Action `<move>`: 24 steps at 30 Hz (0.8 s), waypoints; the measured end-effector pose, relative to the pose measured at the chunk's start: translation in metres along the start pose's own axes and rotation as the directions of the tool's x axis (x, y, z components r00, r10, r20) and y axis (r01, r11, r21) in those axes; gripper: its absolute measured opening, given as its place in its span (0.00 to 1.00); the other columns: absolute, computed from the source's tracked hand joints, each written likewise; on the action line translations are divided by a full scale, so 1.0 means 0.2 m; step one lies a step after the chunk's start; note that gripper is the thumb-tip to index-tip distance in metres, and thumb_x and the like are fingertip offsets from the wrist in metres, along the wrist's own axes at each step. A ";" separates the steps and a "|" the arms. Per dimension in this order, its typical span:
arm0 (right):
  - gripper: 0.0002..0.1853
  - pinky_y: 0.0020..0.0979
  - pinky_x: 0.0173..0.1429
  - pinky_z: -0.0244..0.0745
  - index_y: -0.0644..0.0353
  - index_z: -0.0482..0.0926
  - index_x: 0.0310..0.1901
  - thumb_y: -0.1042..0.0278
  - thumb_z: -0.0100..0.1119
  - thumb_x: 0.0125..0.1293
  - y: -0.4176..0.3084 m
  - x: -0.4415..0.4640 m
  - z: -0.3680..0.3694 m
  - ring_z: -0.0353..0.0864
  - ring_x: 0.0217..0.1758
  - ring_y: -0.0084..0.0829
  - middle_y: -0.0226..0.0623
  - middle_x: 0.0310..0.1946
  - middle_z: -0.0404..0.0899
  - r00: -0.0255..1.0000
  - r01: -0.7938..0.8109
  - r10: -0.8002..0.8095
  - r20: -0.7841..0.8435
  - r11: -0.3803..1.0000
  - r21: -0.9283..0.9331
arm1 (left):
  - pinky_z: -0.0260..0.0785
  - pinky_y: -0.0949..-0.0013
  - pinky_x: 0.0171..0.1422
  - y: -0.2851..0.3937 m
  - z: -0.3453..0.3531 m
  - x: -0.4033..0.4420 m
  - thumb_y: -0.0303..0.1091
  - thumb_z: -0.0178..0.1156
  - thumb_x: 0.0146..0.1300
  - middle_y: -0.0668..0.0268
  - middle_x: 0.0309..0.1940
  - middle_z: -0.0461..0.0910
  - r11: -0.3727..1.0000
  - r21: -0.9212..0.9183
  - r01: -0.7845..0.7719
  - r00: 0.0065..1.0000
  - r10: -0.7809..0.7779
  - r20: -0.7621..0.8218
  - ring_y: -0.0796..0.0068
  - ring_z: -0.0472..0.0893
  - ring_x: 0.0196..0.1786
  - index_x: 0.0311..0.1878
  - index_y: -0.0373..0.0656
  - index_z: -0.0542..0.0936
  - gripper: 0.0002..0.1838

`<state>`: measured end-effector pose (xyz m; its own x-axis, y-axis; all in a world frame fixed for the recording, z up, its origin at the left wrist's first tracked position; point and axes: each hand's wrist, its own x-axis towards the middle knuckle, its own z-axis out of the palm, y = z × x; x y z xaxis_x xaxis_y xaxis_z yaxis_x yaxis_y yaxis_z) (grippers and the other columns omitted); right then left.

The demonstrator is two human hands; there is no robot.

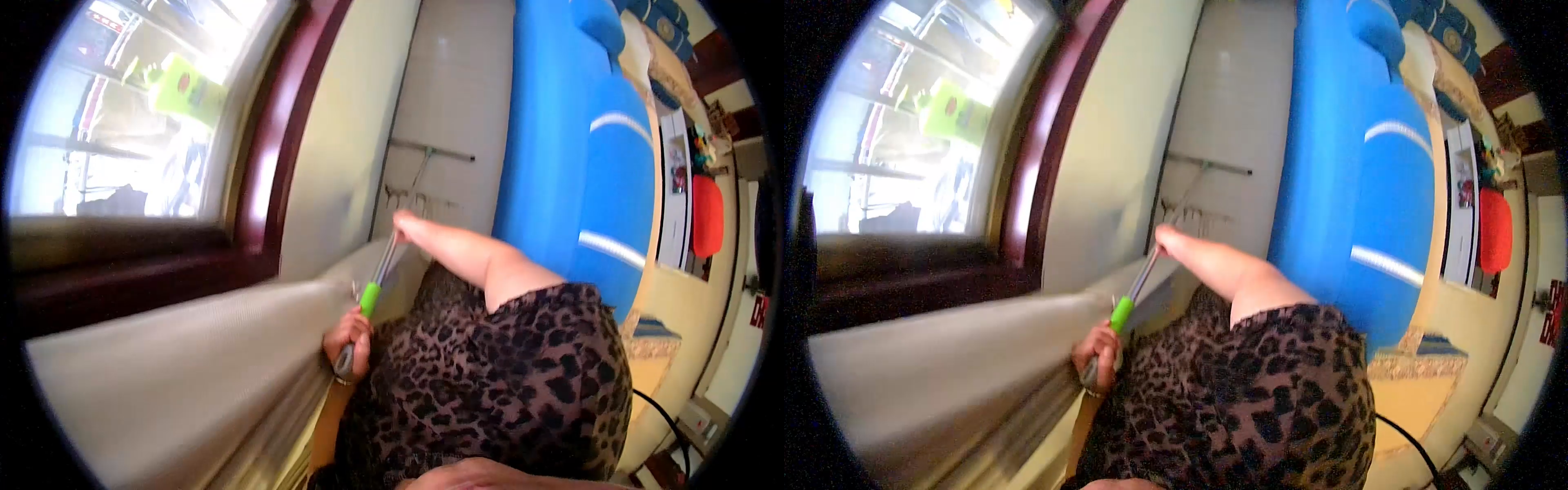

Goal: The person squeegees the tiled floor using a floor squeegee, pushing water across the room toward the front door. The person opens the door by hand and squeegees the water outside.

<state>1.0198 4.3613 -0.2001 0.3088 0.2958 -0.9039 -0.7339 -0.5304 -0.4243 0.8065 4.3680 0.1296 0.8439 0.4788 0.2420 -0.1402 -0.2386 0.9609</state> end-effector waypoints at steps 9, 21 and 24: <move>0.10 0.38 0.21 0.69 0.62 0.70 0.25 0.68 0.42 0.60 0.63 -0.43 0.36 0.69 0.16 0.34 0.40 0.17 0.69 0.984 -0.175 0.176 -0.013 0.981 0.084 | 0.63 0.56 0.53 0.15 -0.30 -0.83 0.25 0.52 0.54 0.65 0.16 0.69 1.000 -0.003 0.016 1.000 -0.016 0.011 0.72 0.74 0.27 0.16 0.42 0.63 0.13; 0.10 0.37 0.25 0.69 0.60 0.72 0.14 0.68 0.66 0.34 1.44 -0.88 0.76 0.75 0.22 0.38 0.42 0.15 0.72 0.604 0.681 -0.354 0.714 -0.237 -0.693 | 0.59 0.54 0.54 0.51 -0.57 -1.59 0.36 0.53 0.52 0.67 0.12 0.65 0.983 -0.015 0.184 0.942 -0.180 -0.281 0.71 0.68 0.21 0.15 0.45 0.65 0.14; 0.09 0.39 0.24 0.68 0.59 0.73 0.17 0.68 0.64 0.36 1.53 -1.01 0.79 0.74 0.21 0.37 0.40 0.16 0.73 0.556 0.765 -0.324 0.765 -0.160 -0.624 | 0.60 0.55 0.51 0.62 -0.60 -1.64 0.36 0.53 0.49 0.68 0.11 0.62 0.980 -0.023 0.199 0.906 -0.193 -0.377 0.72 0.67 0.21 0.14 0.46 0.63 0.13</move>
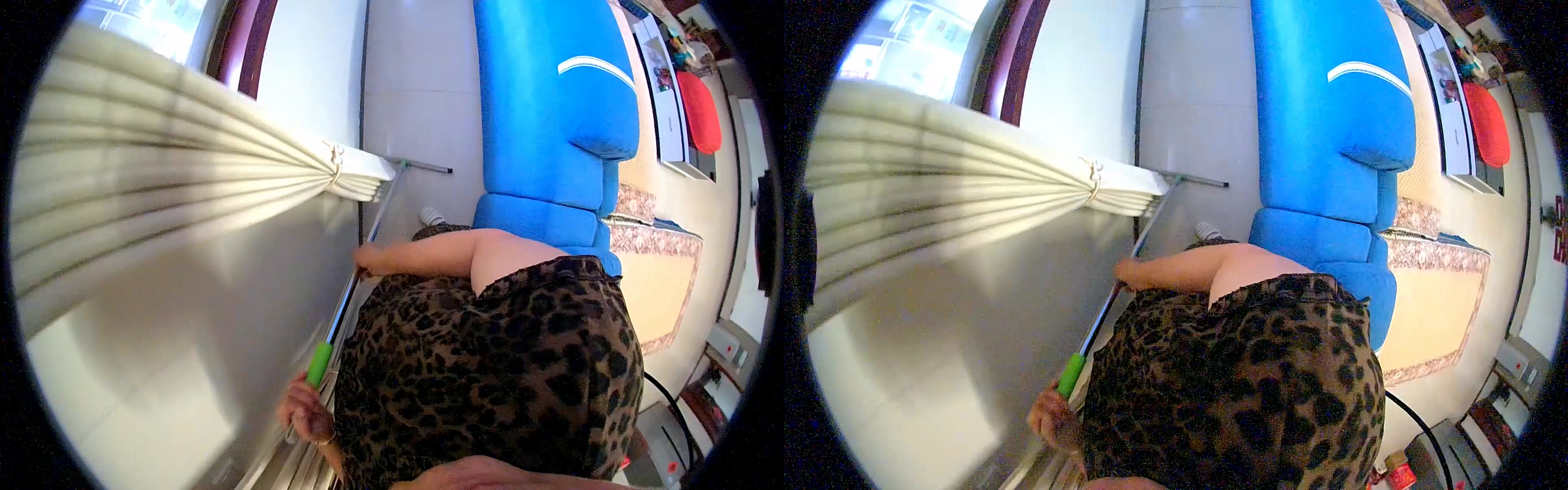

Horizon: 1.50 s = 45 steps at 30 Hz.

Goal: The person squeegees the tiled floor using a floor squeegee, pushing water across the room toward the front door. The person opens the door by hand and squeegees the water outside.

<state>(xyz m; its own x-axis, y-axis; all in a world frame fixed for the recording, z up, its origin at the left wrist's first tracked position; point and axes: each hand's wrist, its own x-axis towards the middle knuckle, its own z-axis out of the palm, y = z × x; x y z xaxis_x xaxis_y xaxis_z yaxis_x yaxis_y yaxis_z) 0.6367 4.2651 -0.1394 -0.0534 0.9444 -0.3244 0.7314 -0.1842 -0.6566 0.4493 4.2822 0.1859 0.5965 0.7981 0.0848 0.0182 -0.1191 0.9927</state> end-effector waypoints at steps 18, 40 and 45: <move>0.09 0.31 0.12 0.66 0.58 0.71 0.20 0.65 0.48 0.52 1.23 -0.06 -0.50 0.70 0.11 0.28 0.37 0.13 0.71 0.474 -0.313 0.812 0.342 -0.207 0.927 | 0.53 0.52 0.60 -0.58 0.83 0.58 0.32 0.55 0.46 0.68 0.18 0.64 0.992 -0.122 0.031 0.918 0.020 0.397 0.72 0.68 0.29 0.16 0.45 0.60 0.14; 0.09 0.34 0.16 0.66 0.62 0.70 0.24 0.65 0.51 0.51 0.59 -0.07 -0.54 0.70 0.15 0.33 0.38 0.15 0.69 0.582 -0.005 0.762 0.283 -0.345 0.939 | 0.61 0.62 0.42 -0.09 0.53 0.53 0.41 0.47 0.60 0.69 0.15 0.61 0.961 0.259 -0.101 0.947 0.014 0.320 0.73 0.66 0.23 0.19 0.49 0.63 0.15; 0.13 0.31 0.21 0.71 0.64 0.69 0.33 0.62 0.51 0.53 1.19 0.03 -0.74 0.70 0.20 0.30 0.37 0.21 0.69 0.565 0.000 0.806 0.174 -0.211 0.978 | 0.52 0.51 0.61 -0.47 0.86 0.70 0.30 0.51 0.54 0.69 0.20 0.66 0.998 0.028 -0.060 0.948 0.049 0.313 0.73 0.69 0.32 0.19 0.45 0.65 0.10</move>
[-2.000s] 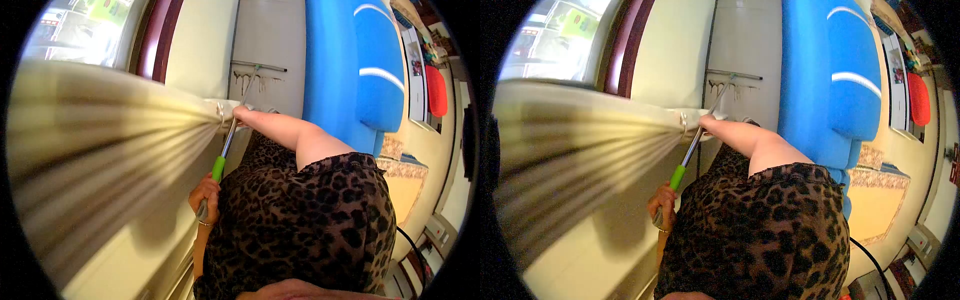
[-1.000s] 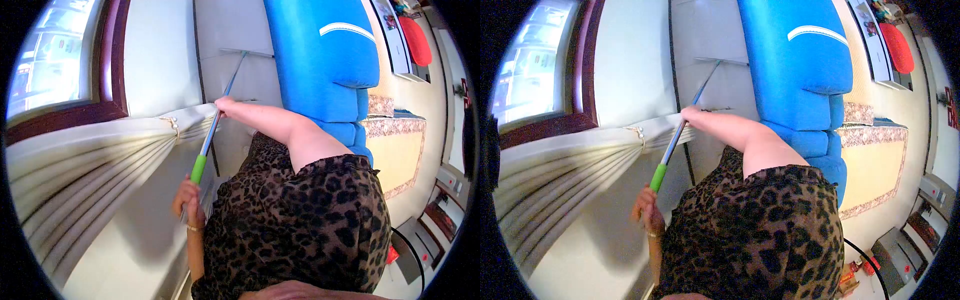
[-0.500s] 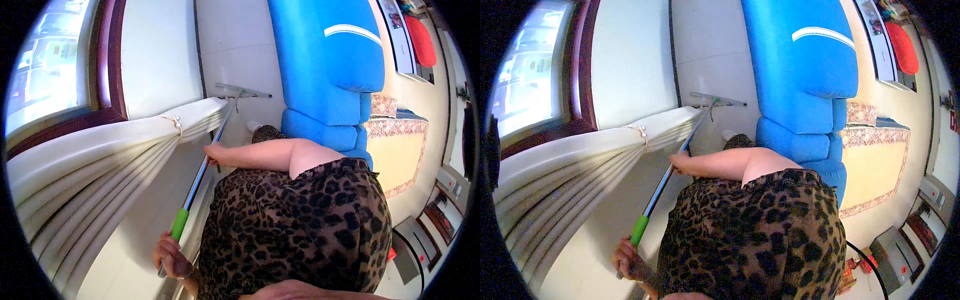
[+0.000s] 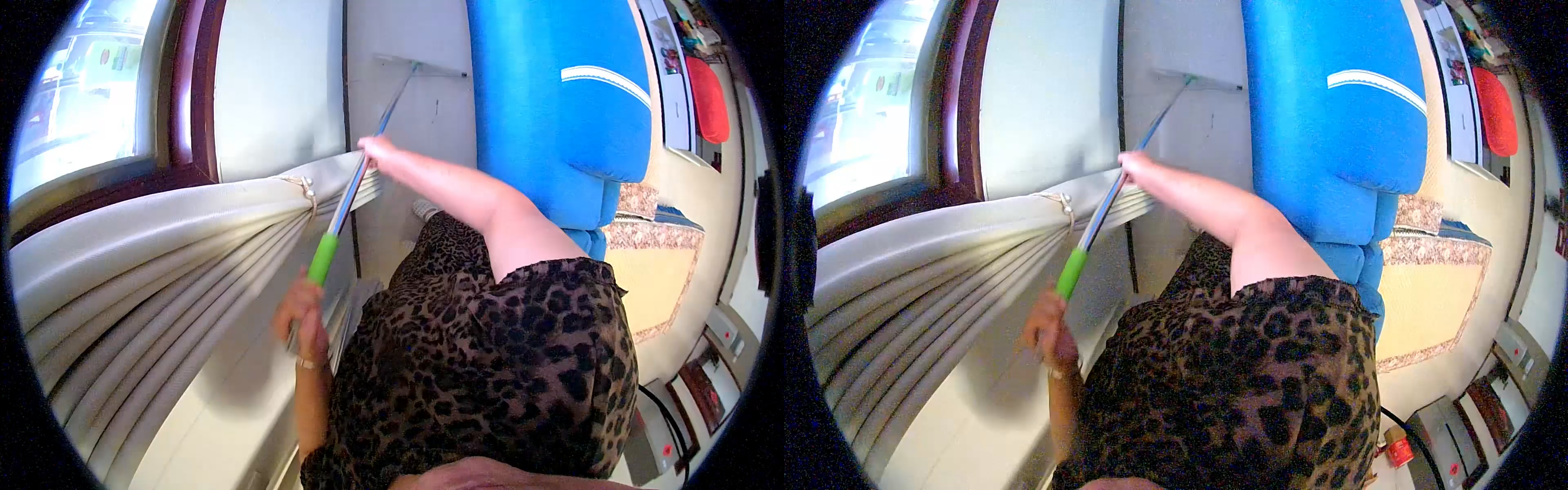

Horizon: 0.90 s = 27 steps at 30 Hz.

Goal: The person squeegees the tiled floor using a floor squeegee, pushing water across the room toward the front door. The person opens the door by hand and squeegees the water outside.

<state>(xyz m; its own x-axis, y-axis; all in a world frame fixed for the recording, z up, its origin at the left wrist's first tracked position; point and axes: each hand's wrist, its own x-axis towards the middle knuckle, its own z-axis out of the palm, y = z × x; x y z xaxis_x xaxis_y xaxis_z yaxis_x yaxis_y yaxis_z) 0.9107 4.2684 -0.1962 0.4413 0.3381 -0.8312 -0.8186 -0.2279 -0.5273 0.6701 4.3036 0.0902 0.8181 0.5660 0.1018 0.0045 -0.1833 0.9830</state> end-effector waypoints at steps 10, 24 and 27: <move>0.10 0.33 0.20 0.67 0.58 0.71 0.31 0.61 0.45 0.60 0.14 0.17 0.13 0.70 0.19 0.30 0.34 0.18 0.69 0.997 -0.073 0.069 0.025 0.975 0.210 | 0.47 0.54 0.64 -0.14 0.03 -0.10 0.28 0.51 0.50 0.68 0.21 0.65 0.984 -0.157 0.086 0.989 -0.103 -0.105 0.70 0.69 0.36 0.17 0.45 0.61 0.12; 0.10 0.35 0.16 0.60 0.60 0.70 0.22 0.65 0.46 0.57 1.35 0.10 0.53 0.67 0.15 0.32 0.38 0.15 0.67 0.947 0.288 -0.168 0.273 0.820 -0.494 | 0.46 0.54 0.63 0.02 -0.59 -0.99 0.27 0.49 0.54 0.67 0.22 0.63 0.990 -0.051 0.133 0.971 -0.140 -0.195 0.68 0.67 0.37 0.19 0.44 0.61 0.11; 0.09 0.36 0.15 0.60 0.61 0.70 0.23 0.66 0.47 0.55 1.36 -0.45 0.62 0.67 0.15 0.32 0.37 0.14 0.68 0.992 -0.012 0.068 0.108 0.894 -0.449 | 0.53 0.52 0.60 0.13 -0.70 -1.21 0.29 0.48 0.54 0.64 0.23 0.65 0.975 -0.211 0.070 0.977 -0.110 -0.184 0.67 0.66 0.34 0.22 0.42 0.64 0.07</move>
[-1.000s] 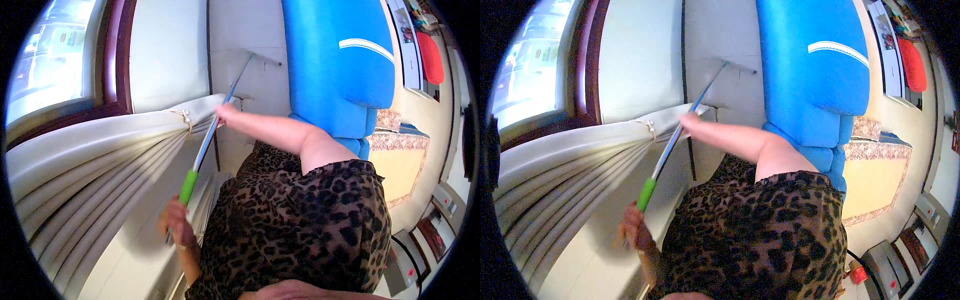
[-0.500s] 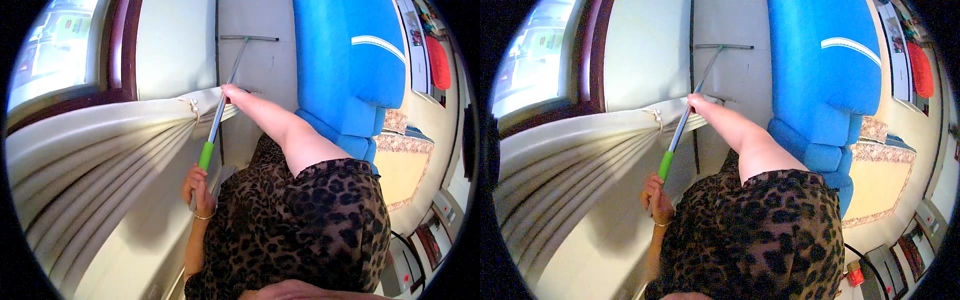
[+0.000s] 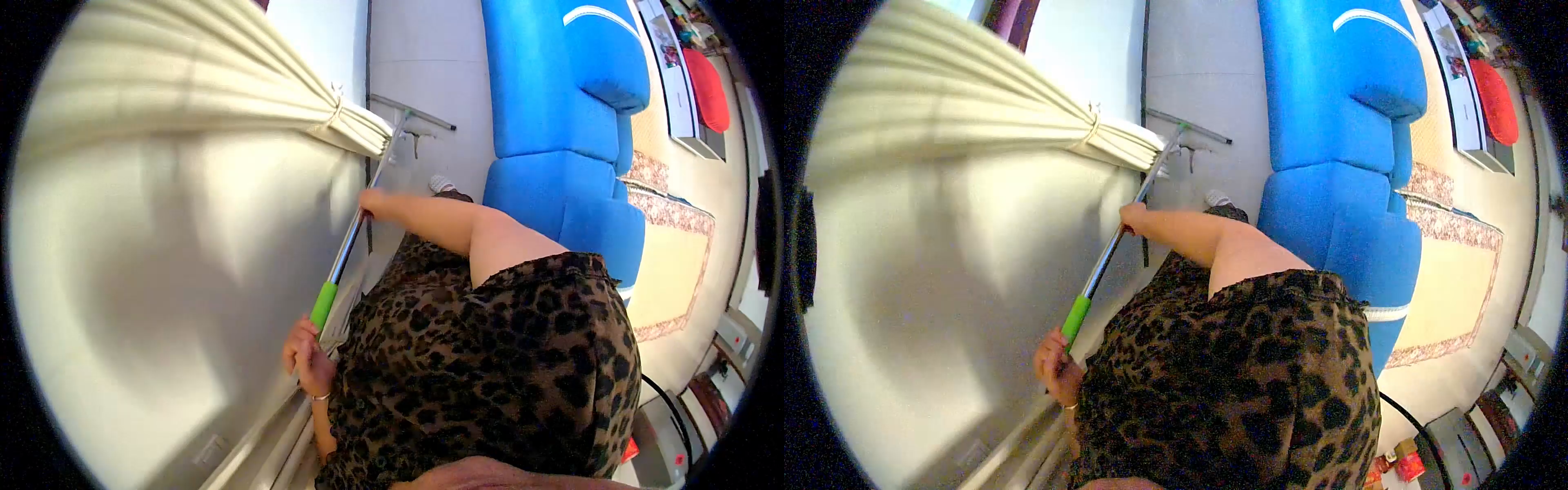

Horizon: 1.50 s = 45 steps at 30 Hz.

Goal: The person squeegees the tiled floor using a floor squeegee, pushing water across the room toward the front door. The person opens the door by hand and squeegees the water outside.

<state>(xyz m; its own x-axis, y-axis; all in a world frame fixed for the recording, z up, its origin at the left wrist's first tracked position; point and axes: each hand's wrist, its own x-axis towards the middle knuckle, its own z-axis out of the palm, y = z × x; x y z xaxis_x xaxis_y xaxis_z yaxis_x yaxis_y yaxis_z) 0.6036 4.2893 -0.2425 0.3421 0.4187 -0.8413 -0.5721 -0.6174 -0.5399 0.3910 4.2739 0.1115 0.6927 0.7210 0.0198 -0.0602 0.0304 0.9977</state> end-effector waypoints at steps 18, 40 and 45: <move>0.12 0.37 0.17 0.62 0.66 0.72 0.26 0.63 0.54 0.51 0.37 -0.15 0.17 0.69 0.17 0.32 0.40 0.18 0.70 0.984 0.079 -0.046 -0.170 0.977 0.196 | 0.52 0.52 0.59 0.07 -0.30 -0.31 0.30 0.46 0.54 0.67 0.19 0.63 0.995 -0.090 -0.035 0.999 0.033 -0.019 0.67 0.68 0.34 0.20 0.43 0.63 0.08; 0.10 0.28 0.13 0.54 0.54 0.65 0.19 0.64 0.51 0.52 -0.41 0.26 -1.21 0.59 0.10 0.26 0.31 0.12 0.61 0.965 0.035 0.083 -0.250 0.901 0.432 | 0.54 0.54 0.59 -0.56 0.72 0.63 0.25 0.49 0.49 0.66 0.20 0.65 0.996 0.030 -0.080 0.932 0.064 0.356 0.68 0.70 0.34 0.15 0.42 0.59 0.11; 0.09 0.28 0.13 0.57 0.54 0.66 0.20 0.64 0.50 0.53 -0.33 0.07 -1.02 0.62 0.11 0.26 0.31 0.12 0.63 0.975 -0.037 0.127 -0.180 0.900 0.435 | 0.52 0.55 0.60 -0.47 0.57 0.46 0.25 0.49 0.49 0.68 0.19 0.64 0.999 0.017 -0.045 0.958 0.039 0.285 0.68 0.69 0.34 0.16 0.43 0.59 0.11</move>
<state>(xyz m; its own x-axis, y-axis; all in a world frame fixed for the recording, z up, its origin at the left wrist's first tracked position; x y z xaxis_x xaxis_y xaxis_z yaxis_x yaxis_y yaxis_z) 0.7979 4.1991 -0.2240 0.3949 0.2102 -0.8944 -0.8516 -0.2815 -0.4422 0.5422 4.2592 0.0260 0.8660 0.4942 0.0758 -0.0793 -0.0140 0.9968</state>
